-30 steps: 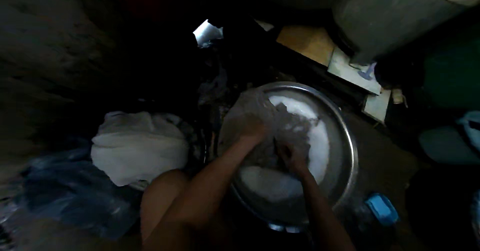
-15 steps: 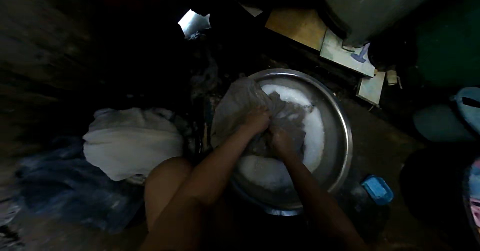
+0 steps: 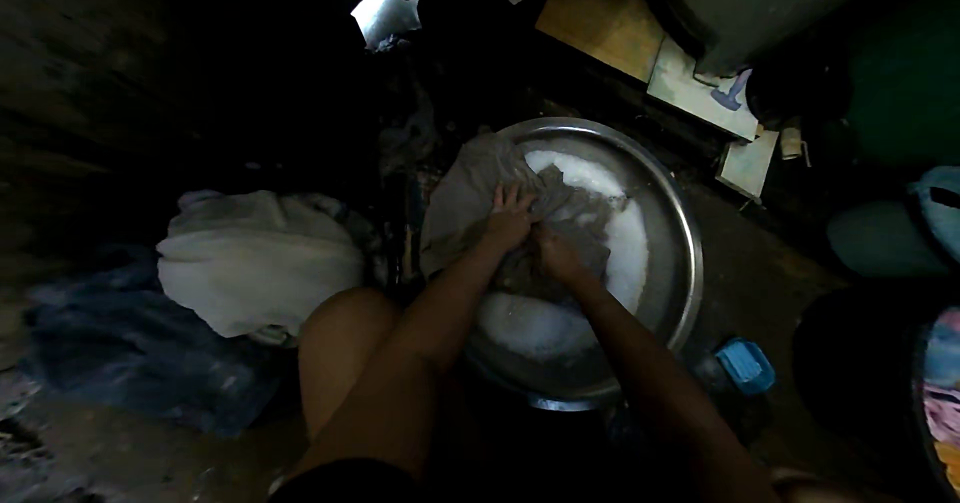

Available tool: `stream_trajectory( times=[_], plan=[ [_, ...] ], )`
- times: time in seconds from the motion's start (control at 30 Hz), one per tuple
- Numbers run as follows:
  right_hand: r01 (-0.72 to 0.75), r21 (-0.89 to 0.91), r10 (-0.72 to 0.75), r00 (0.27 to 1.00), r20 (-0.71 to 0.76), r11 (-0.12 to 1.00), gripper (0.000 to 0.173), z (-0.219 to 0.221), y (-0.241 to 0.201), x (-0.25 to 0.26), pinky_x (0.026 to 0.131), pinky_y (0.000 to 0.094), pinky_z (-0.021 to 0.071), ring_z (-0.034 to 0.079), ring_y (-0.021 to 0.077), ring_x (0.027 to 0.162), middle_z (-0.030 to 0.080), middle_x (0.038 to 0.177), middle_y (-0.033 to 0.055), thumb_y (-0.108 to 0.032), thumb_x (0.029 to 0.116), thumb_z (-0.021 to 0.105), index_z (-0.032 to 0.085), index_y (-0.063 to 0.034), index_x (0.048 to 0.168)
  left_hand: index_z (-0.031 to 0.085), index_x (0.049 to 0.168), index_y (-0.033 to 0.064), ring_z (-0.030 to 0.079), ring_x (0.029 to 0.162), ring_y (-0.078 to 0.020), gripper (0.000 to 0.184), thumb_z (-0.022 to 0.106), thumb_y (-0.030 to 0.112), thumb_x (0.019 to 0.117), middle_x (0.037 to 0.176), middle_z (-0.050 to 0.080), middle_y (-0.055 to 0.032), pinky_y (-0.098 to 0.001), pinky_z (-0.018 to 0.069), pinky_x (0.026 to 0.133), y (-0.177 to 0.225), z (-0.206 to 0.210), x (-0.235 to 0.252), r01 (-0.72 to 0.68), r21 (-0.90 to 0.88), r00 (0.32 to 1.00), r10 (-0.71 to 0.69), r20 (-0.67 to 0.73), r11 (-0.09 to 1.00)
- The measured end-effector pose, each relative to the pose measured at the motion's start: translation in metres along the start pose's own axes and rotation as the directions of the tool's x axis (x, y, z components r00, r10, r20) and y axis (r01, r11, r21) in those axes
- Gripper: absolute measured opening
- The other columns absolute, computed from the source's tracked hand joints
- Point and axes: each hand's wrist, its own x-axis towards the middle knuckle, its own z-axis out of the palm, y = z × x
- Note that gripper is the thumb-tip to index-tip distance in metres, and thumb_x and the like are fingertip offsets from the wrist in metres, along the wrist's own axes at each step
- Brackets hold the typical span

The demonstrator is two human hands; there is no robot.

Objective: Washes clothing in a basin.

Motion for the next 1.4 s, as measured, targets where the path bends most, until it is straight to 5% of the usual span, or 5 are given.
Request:
stream_trajectory(
  times=[0.53, 0.67, 1.0, 1.2, 1.4],
  plan=[
    [0.082, 0.269, -0.033, 0.983, -0.181, 0.96, 0.034, 0.055, 0.016, -0.062, 0.102, 0.0401, 0.052, 0.067, 0.0282, 0.113, 0.068, 0.124, 0.0202, -0.019, 0.108, 0.047, 0.065, 0.0009, 0.129, 0.073, 0.123, 0.024, 0.012, 0.157, -0.0396, 0.028, 0.06, 0.037, 0.1027, 0.161, 0.041, -0.0074, -0.066, -0.001, 0.123, 0.001, 0.007, -0.007, -0.056, 0.02, 0.998, 0.056, -0.031, 0.998],
    [0.172, 0.294, -0.019, 0.887, -0.461, 0.94, 0.05, 0.105, 0.033, -0.072, 0.1, 0.0427, 0.0543, 0.062, 0.0365, 0.118, 0.06, 0.13, 0.0283, -0.023, 0.09, 0.077, 0.061, 0.0063, 0.127, 0.068, 0.125, 0.0105, 0.048, 0.134, -0.039, 0.031, 0.061, 0.031, 0.103, 0.137, 0.058, -0.0177, -0.0564, 0.0383, 0.111, 0.023, -0.003, -0.029, 0.033, -0.151, 0.992, -0.051, -0.117, 0.988],
    [0.105, 0.363, 0.077, 0.888, -0.453, 0.926, 0.035, 0.106, 0.029, -0.072, 0.101, 0.0409, 0.0533, 0.065, 0.034, 0.115, 0.064, 0.126, 0.026, -0.008, 0.0964, 0.06, 0.061, 0.0078, 0.127, 0.056, 0.137, -0.0054, 0.054, 0.132, -0.0424, 0.061, 0.045, 0.047, 0.1076, 0.139, 0.056, -0.029, -0.0615, 0.0413, 0.108, 0.078, -0.014, -0.144, 0.644, -0.196, 0.697, -0.462, 0.548, 0.74],
    [-0.007, 0.553, 0.135, 0.972, -0.192, 0.833, 0.032, 0.042, 0.043, -0.099, 0.098, 0.0416, 0.0516, 0.065, 0.0267, 0.109, 0.067, 0.12, 0.0222, -0.016, 0.1024, 0.057, 0.063, 0.0047, 0.126, 0.06, 0.124, 0.0005, 0.057, 0.066, -0.0107, 0.044, 0.045, 0.039, 0.1102, 0.087, 0.061, -0.0062, -0.0255, 0.0509, 0.063, 0.071, 0.043, -0.143, 0.511, -0.86, 0.687, -0.596, 0.415, -0.01],
    [0.061, 0.613, 0.068, 0.98, -0.185, 0.788, 0.031, 0.004, 0.043, -0.121, 0.094, 0.0379, 0.0535, 0.066, 0.021, 0.103, 0.067, 0.116, 0.0188, -0.019, 0.1009, 0.065, 0.064, 0.004, 0.122, 0.06, 0.13, -0.0038, 0.059, 0.108, -0.0247, 0.041, 0.063, 0.027, 0.103, 0.126, 0.062, -0.0201, -0.0396, 0.0495, 0.093, 0.098, 0.035, -0.142, 0.188, -0.974, 0.718, -0.659, 0.224, -0.126]
  ],
)
